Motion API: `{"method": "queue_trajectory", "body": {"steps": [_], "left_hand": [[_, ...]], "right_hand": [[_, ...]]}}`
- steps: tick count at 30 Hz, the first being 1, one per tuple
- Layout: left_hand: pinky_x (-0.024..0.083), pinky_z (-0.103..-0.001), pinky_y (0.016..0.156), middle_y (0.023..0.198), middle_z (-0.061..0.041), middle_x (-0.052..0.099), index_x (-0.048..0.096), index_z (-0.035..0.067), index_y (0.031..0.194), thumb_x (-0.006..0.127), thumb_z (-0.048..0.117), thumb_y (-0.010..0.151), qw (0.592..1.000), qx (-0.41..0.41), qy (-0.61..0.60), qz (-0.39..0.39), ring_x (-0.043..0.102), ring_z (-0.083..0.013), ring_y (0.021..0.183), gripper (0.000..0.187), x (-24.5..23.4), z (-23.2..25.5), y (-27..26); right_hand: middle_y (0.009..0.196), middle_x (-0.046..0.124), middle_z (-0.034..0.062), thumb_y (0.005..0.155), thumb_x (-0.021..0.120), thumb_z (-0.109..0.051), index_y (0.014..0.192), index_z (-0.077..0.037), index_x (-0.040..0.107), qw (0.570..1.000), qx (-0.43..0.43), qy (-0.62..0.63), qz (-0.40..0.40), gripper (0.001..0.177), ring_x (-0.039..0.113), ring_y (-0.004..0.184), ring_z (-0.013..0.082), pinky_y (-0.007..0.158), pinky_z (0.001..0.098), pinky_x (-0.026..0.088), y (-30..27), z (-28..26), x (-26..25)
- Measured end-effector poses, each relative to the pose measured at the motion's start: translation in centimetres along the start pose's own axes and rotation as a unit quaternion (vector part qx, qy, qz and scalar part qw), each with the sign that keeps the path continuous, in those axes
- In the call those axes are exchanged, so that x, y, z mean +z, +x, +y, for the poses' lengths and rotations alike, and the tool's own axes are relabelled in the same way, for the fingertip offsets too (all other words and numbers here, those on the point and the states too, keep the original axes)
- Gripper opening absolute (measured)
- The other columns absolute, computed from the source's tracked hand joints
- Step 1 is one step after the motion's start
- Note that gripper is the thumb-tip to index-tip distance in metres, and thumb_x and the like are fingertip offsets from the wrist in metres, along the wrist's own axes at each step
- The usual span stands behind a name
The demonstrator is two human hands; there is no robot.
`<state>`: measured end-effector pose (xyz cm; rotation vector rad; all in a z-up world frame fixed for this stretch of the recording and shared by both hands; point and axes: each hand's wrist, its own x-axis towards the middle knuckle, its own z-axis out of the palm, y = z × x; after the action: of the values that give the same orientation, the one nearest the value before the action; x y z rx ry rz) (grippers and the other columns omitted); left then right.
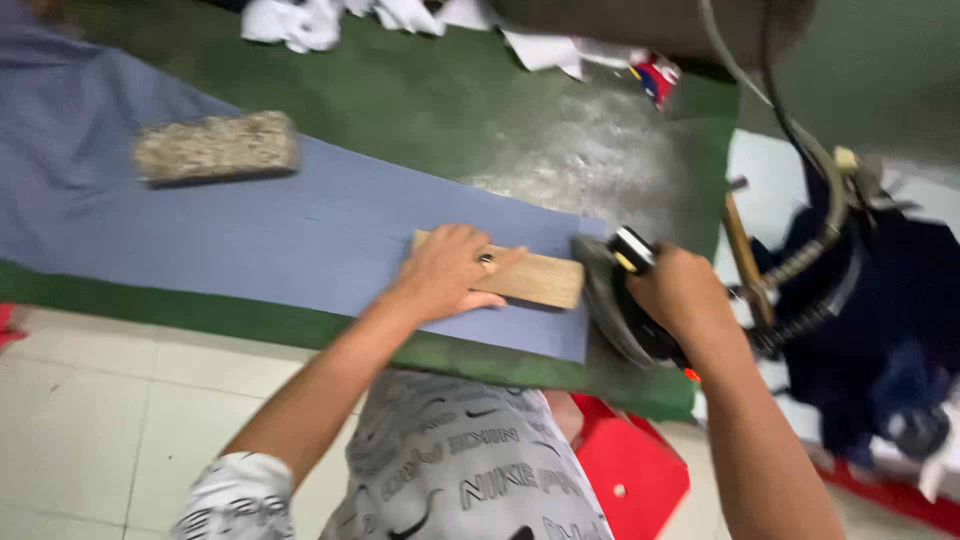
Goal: The person irons a pair of light blue trousers on a green ironing board. They use a steam iron and a wooden pressing block to smooth the fabric, focusing on the leg seams and creases.
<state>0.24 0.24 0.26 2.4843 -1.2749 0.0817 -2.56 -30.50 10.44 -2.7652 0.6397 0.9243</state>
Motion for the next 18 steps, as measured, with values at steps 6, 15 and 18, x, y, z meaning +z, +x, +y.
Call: {"method": "queue_trajectory", "body": {"steps": [6,15,18], "left_hand": [[0.04,-0.044,0.094,0.117,-0.013,0.063,0.038,0.032,0.16,0.064,0.064,0.092,0.993,-0.025,0.009,-0.115,0.053,-0.0298,0.104,0.08,-0.2,1.1,-2.2],[0.024,-0.062,0.114,0.155,-0.011,0.048,0.037,0.041,0.158,0.067,0.062,0.09,0.987,-0.109,0.011,-0.115,0.032,-0.0427,0.147,0.076,-5.1,-3.8,-16.4],[0.021,-0.066,0.118,0.148,-0.011,0.05,0.037,0.046,0.157,0.056,0.068,0.09,0.967,-0.171,-0.043,-0.184,0.028,-0.0425,0.151,0.073,-8.3,-6.7,-18.6]], "right_hand": [[0.119,0.075,0.0256,0.087,0.068,-0.038,0.125,-0.007,0.07,1.0,0.007,-0.001,-0.016,0.05,0.071,0.109,0.0436,0.086,0.048,0.056,0.3,0.3,-1.0],[0.117,0.074,0.0255,0.09,0.066,-0.048,0.126,-0.015,0.067,0.993,-0.105,-0.051,-0.003,0.048,0.07,0.109,0.0458,0.087,0.0514,0.054,-1.8,-12.1,-2.6],[0.114,0.079,0.0174,0.082,0.074,-0.044,0.136,-0.028,0.069,0.982,-0.157,-0.104,0.026,0.056,0.073,0.112,0.0391,0.091,0.0528,0.061,0.2,-17.6,0.9]]}}
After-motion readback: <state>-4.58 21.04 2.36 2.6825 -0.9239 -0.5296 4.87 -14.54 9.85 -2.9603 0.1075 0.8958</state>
